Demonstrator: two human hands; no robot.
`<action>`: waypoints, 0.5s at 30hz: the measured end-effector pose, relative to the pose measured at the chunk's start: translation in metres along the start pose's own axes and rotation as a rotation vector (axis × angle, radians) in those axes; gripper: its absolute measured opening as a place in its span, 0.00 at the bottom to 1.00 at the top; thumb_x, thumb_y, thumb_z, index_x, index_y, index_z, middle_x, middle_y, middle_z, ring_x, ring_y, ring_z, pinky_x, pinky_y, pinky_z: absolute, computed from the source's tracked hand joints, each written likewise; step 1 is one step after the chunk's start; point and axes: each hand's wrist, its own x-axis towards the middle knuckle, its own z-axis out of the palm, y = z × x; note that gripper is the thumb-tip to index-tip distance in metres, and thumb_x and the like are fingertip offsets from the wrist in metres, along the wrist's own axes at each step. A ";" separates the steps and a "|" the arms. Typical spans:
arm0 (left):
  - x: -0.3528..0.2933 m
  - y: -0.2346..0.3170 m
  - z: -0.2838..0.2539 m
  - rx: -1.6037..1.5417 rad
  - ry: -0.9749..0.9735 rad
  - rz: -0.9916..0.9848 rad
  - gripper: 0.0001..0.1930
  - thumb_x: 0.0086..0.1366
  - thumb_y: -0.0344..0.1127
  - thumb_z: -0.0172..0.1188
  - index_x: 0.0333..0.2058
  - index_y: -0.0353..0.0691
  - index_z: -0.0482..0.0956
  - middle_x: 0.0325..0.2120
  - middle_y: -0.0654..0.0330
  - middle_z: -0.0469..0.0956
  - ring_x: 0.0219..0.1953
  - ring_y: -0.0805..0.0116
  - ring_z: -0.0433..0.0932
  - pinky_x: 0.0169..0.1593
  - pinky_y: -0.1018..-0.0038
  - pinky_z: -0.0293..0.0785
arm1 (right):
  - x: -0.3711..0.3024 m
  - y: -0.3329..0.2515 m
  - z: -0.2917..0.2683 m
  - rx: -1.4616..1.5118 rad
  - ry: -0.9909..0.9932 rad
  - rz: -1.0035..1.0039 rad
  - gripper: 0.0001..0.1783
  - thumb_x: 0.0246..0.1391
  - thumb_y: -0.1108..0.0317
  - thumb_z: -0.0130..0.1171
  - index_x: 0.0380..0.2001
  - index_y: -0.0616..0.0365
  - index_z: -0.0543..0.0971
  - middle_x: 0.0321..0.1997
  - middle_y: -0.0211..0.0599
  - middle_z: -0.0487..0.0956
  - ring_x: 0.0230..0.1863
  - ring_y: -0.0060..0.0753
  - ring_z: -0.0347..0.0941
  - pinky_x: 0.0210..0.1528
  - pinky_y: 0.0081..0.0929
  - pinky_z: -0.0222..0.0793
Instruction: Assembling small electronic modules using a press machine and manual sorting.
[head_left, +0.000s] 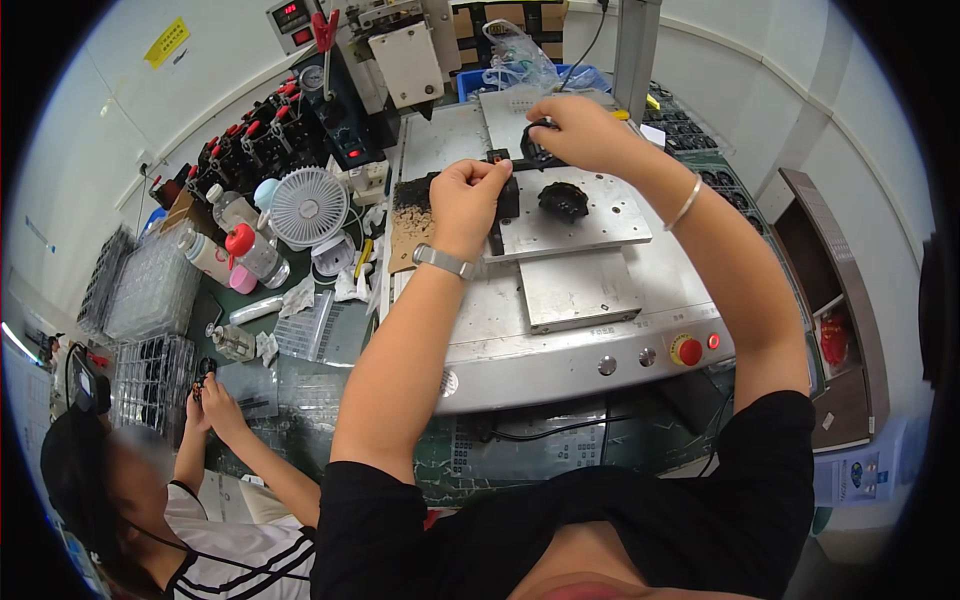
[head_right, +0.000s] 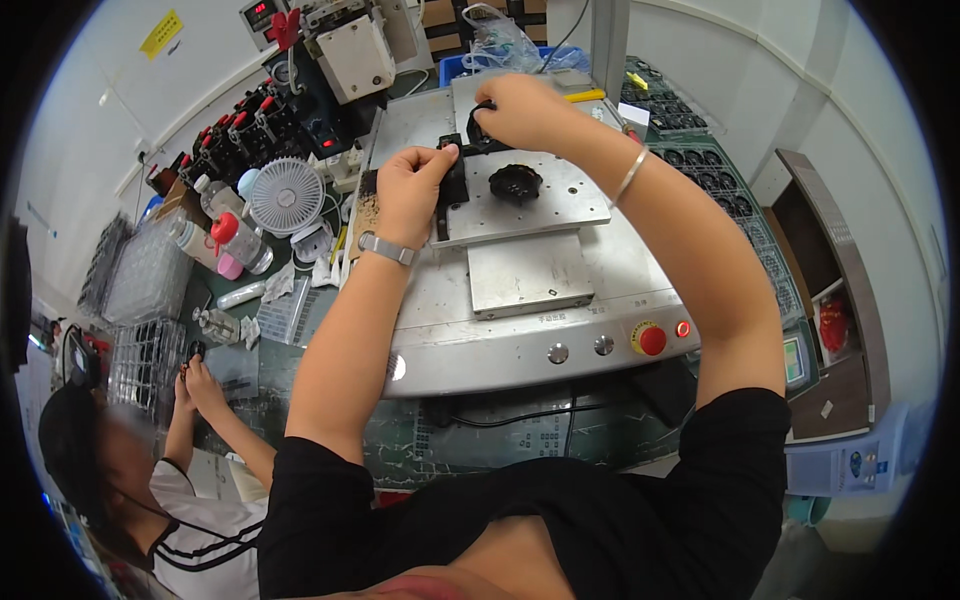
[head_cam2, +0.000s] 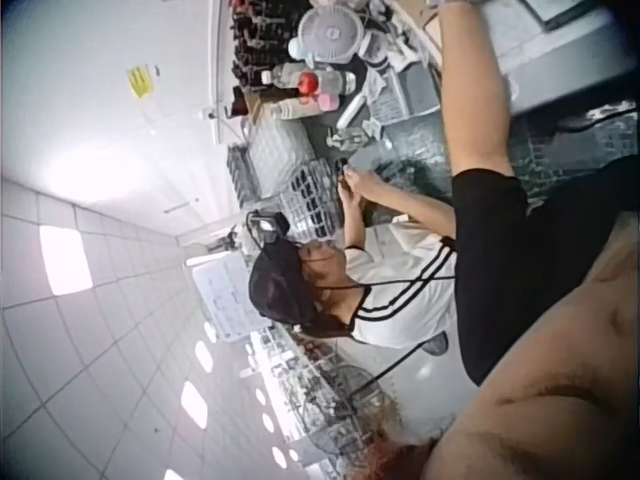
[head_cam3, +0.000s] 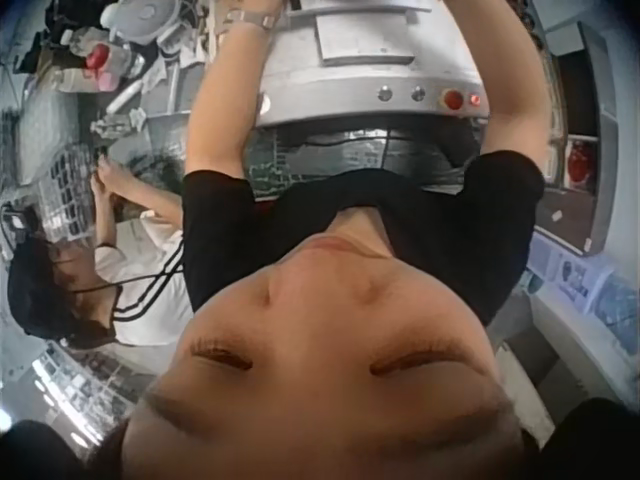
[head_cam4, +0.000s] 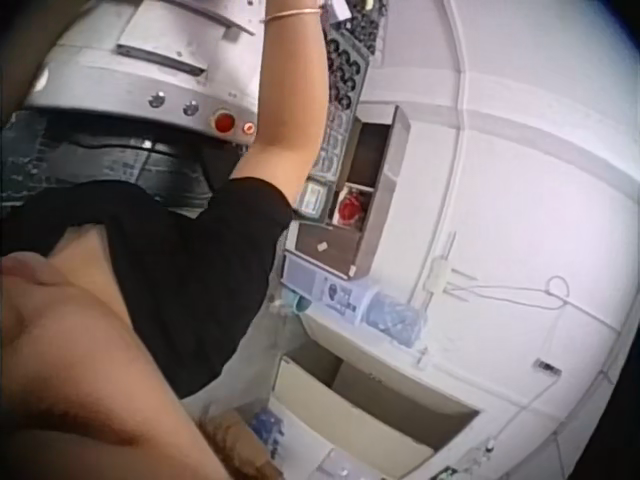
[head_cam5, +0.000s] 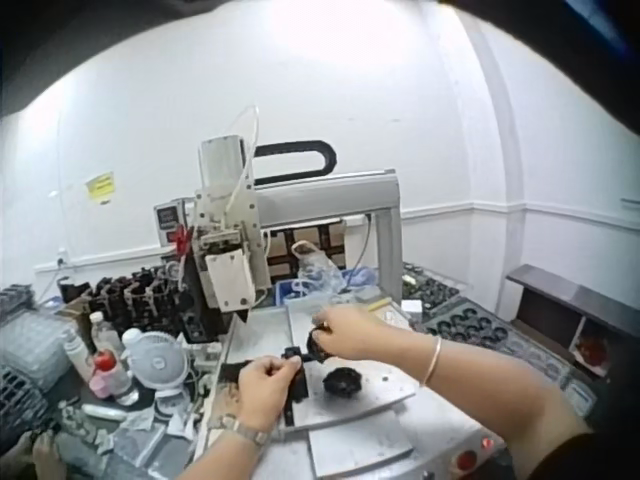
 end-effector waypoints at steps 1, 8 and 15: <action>-0.001 0.001 0.001 -0.010 0.007 -0.003 0.13 0.56 0.34 0.68 0.20 0.32 0.77 0.15 0.73 0.69 0.19 0.84 0.60 0.22 0.82 0.57 | 0.005 -0.001 0.006 -0.001 -0.003 -0.003 0.19 0.52 0.62 0.57 0.43 0.63 0.78 0.37 0.50 0.80 0.42 0.47 0.76 0.44 0.36 0.70; -0.001 -0.007 -0.002 0.102 0.050 0.078 0.13 0.56 0.35 0.68 0.21 0.32 0.78 0.14 0.72 0.68 0.18 0.83 0.60 0.22 0.80 0.58 | 0.032 -0.029 0.013 -0.090 -0.208 0.147 0.14 0.42 0.65 0.57 0.30 0.64 0.81 0.35 0.56 0.80 0.40 0.54 0.77 0.43 0.40 0.72; -0.004 0.018 -0.004 0.049 0.211 0.306 0.11 0.56 0.36 0.68 0.25 0.34 0.79 0.18 0.68 0.69 0.20 0.80 0.63 0.25 0.80 0.61 | 0.036 -0.040 0.022 -0.144 -0.274 0.158 0.13 0.44 0.64 0.59 0.28 0.63 0.83 0.33 0.55 0.80 0.36 0.54 0.78 0.41 0.42 0.73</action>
